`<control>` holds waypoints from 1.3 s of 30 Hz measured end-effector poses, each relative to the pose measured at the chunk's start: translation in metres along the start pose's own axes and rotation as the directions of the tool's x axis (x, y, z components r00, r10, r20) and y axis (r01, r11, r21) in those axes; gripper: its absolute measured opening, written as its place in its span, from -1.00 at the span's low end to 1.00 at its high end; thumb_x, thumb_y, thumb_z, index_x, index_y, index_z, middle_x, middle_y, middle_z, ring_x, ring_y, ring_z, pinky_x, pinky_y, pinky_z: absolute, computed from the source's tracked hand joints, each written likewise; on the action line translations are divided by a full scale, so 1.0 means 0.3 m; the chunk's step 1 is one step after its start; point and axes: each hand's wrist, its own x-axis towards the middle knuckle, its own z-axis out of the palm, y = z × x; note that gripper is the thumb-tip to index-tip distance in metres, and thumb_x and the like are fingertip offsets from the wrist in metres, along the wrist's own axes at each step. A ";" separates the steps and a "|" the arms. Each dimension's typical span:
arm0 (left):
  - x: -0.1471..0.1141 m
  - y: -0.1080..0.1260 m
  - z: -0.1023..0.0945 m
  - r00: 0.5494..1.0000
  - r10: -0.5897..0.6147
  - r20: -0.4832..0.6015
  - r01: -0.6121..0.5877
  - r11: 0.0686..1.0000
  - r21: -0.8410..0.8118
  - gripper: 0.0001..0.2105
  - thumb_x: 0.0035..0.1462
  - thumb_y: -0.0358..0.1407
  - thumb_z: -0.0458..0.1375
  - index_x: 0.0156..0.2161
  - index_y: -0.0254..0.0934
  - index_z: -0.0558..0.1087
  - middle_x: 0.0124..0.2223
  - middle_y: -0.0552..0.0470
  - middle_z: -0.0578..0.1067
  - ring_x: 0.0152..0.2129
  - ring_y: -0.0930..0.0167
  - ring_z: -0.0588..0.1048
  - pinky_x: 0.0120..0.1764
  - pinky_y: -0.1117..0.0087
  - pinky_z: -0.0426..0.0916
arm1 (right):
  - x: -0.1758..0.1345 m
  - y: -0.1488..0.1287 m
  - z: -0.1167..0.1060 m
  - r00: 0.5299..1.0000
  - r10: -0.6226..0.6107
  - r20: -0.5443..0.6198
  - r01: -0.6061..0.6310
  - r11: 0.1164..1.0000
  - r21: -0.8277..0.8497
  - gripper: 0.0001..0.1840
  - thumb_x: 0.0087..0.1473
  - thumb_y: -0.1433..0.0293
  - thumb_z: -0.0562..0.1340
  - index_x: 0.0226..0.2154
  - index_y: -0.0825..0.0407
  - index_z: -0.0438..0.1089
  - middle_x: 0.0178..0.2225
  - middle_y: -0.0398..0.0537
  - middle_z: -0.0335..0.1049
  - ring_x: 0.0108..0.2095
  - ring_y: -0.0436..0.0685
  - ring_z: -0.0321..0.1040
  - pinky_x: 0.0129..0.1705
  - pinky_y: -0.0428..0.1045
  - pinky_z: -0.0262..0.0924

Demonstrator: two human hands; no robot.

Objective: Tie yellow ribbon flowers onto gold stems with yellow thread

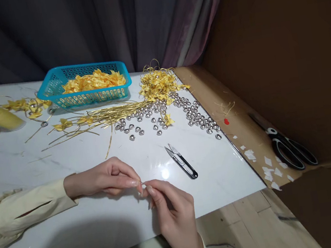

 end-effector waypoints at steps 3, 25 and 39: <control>0.000 -0.003 -0.002 1.000 0.000 0.000 0.000 1.000 -0.002 -0.76 0.19 -0.21 0.17 -0.20 -0.37 0.54 -0.69 0.26 0.10 -0.75 0.63 -0.03 -0.68 0.57 -0.06 | 0.001 0.000 -0.001 1.000 0.000 0.003 0.000 1.000 -0.008 -0.81 0.21 0.48 0.14 -0.35 -0.04 0.44 -0.58 -0.28 0.33 -0.57 -0.13 0.26 -0.49 -0.26 0.17; 0.006 0.002 0.001 0.998 0.047 0.043 -0.042 0.993 -0.115 -0.83 0.18 -0.30 0.16 -0.25 -0.41 0.51 -0.69 0.27 0.09 -0.76 0.61 -0.05 -0.69 0.55 -0.10 | 0.008 -0.009 -0.001 0.998 -0.035 0.052 0.037 0.999 -0.039 -0.80 0.19 0.52 0.13 -0.35 -0.01 0.45 -0.56 -0.24 0.34 -0.56 -0.09 0.30 -0.47 -0.21 0.21; 0.010 -0.004 0.003 0.998 0.022 0.050 -0.018 0.996 -0.089 -0.83 0.15 -0.30 0.14 -0.27 -0.41 0.48 -0.70 0.27 0.07 -0.75 0.59 -0.06 -0.66 0.51 -0.12 | -0.001 0.000 -0.006 0.995 -0.065 0.075 0.071 0.995 -0.069 -0.80 0.18 0.51 0.12 -0.31 0.01 0.46 -0.51 -0.18 0.43 -0.56 -0.04 0.31 -0.48 -0.15 0.23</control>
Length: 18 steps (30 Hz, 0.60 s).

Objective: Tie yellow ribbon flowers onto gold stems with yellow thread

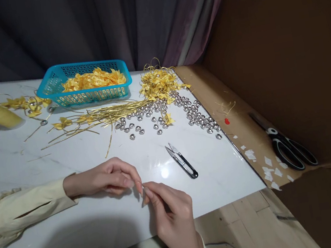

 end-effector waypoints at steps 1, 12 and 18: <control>0.001 -0.001 -0.001 1.000 0.003 0.003 -0.003 1.000 0.000 -0.83 0.16 -0.31 0.13 -0.27 -0.41 0.48 -0.70 0.27 0.07 -0.75 0.59 -0.06 -0.65 0.51 -0.12 | 0.000 -0.001 0.000 1.000 0.000 -0.001 0.000 1.000 0.000 -0.79 0.18 0.52 0.12 -0.31 0.01 0.46 -0.51 -0.18 0.42 -0.56 -0.04 0.31 -0.48 -0.15 0.22; 0.000 0.000 0.001 1.000 0.008 -0.016 -0.007 0.999 0.051 -0.81 0.18 -0.26 0.14 -0.26 -0.40 0.47 -0.71 0.30 0.05 -0.76 0.59 -0.06 -0.67 0.53 -0.10 | 0.001 -0.010 -0.001 1.000 -0.002 0.002 0.002 1.000 0.014 -0.80 0.19 0.52 0.13 -0.35 0.02 0.45 -0.53 -0.19 0.41 -0.56 -0.05 0.29 -0.48 -0.16 0.19; 0.003 -0.002 0.002 0.999 -0.009 -0.043 0.012 0.997 0.072 -0.80 0.18 -0.24 0.13 -0.28 -0.39 0.45 -0.71 0.30 0.06 -0.76 0.59 -0.06 -0.67 0.54 -0.13 | 0.006 -0.010 0.003 1.000 -0.006 0.004 0.006 1.000 0.003 -0.80 0.18 0.52 0.13 -0.35 0.02 0.45 -0.53 -0.19 0.41 -0.56 -0.05 0.27 -0.49 -0.16 0.18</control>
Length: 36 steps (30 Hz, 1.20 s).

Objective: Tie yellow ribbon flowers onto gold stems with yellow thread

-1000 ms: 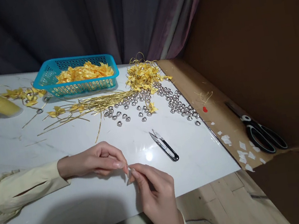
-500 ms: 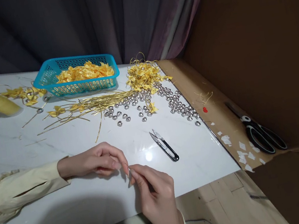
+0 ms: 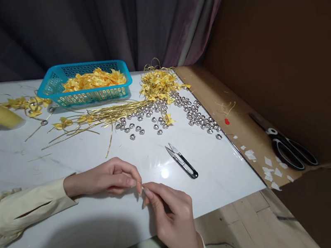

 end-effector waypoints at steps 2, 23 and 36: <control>0.001 0.001 0.001 1.000 -0.001 -0.005 0.001 1.000 0.008 -0.80 0.17 -0.23 0.14 -0.29 -0.38 0.44 -0.71 0.29 0.06 -0.76 0.59 -0.05 -0.68 0.54 -0.14 | 0.000 0.000 0.001 1.000 -0.001 0.001 0.001 1.000 0.001 -0.80 0.18 0.52 0.13 -0.35 0.02 0.45 -0.52 -0.20 0.41 -0.56 -0.06 0.28 -0.48 -0.17 0.19; -0.001 -0.002 -0.004 0.999 0.022 0.030 -0.021 0.999 -0.034 -0.82 0.18 -0.30 0.12 -0.30 -0.42 0.48 -0.71 0.28 0.07 -0.76 0.59 -0.06 -0.67 0.52 -0.13 | -0.005 0.002 0.001 1.000 0.013 0.005 -0.013 1.000 0.010 -0.80 0.19 0.53 0.13 -0.33 0.00 0.44 -0.51 -0.21 0.42 -0.55 -0.07 0.28 -0.48 -0.17 0.18; -0.002 0.005 0.002 1.000 0.013 -0.002 -0.013 0.998 0.057 -0.77 0.19 -0.26 0.12 -0.29 -0.44 0.52 -0.71 0.26 0.10 -0.77 0.61 -0.06 -0.68 0.54 -0.13 | -0.001 -0.001 0.000 1.000 -0.015 0.005 0.015 1.000 -0.009 -0.78 0.18 0.54 0.11 -0.34 0.00 0.44 -0.52 -0.21 0.42 -0.58 -0.06 0.25 -0.50 -0.18 0.18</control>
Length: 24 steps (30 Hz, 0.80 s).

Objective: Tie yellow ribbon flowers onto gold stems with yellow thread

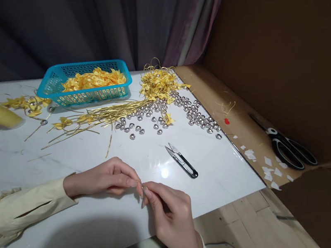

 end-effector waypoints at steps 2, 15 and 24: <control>0.000 0.002 0.000 1.000 0.001 -0.004 -0.001 1.000 0.014 -0.77 0.19 -0.27 0.11 -0.29 -0.44 0.52 -0.71 0.26 0.09 -0.76 0.61 -0.06 -0.68 0.54 -0.13 | 0.000 0.000 0.000 1.000 0.000 -0.001 0.000 1.000 -0.004 -0.78 0.18 0.54 0.10 -0.35 0.01 0.44 -0.52 -0.20 0.42 -0.58 -0.06 0.25 -0.51 -0.18 0.19; 0.005 0.005 0.005 1.000 0.008 -0.017 -0.007 0.999 0.048 -0.79 0.18 -0.32 0.07 -0.34 -0.43 0.50 -0.71 0.26 0.10 -0.76 0.60 -0.05 -0.68 0.55 -0.14 | -0.005 0.005 0.004 1.000 0.013 0.024 -0.013 1.000 0.012 -0.79 0.19 0.54 0.10 -0.35 0.02 0.42 -0.53 -0.21 0.37 -0.56 -0.07 0.25 -0.48 -0.18 0.16; 0.008 0.015 0.014 1.000 -0.003 -0.018 0.004 0.998 0.055 -0.80 0.16 -0.32 0.07 -0.38 -0.42 0.46 -0.71 0.26 0.11 -0.76 0.60 -0.05 -0.68 0.54 -0.15 | 0.002 0.005 0.003 0.999 0.025 0.042 -0.025 1.000 0.002 -0.80 0.20 0.51 0.10 -0.38 0.03 0.39 -0.55 -0.22 0.33 -0.57 -0.09 0.21 -0.49 -0.19 0.13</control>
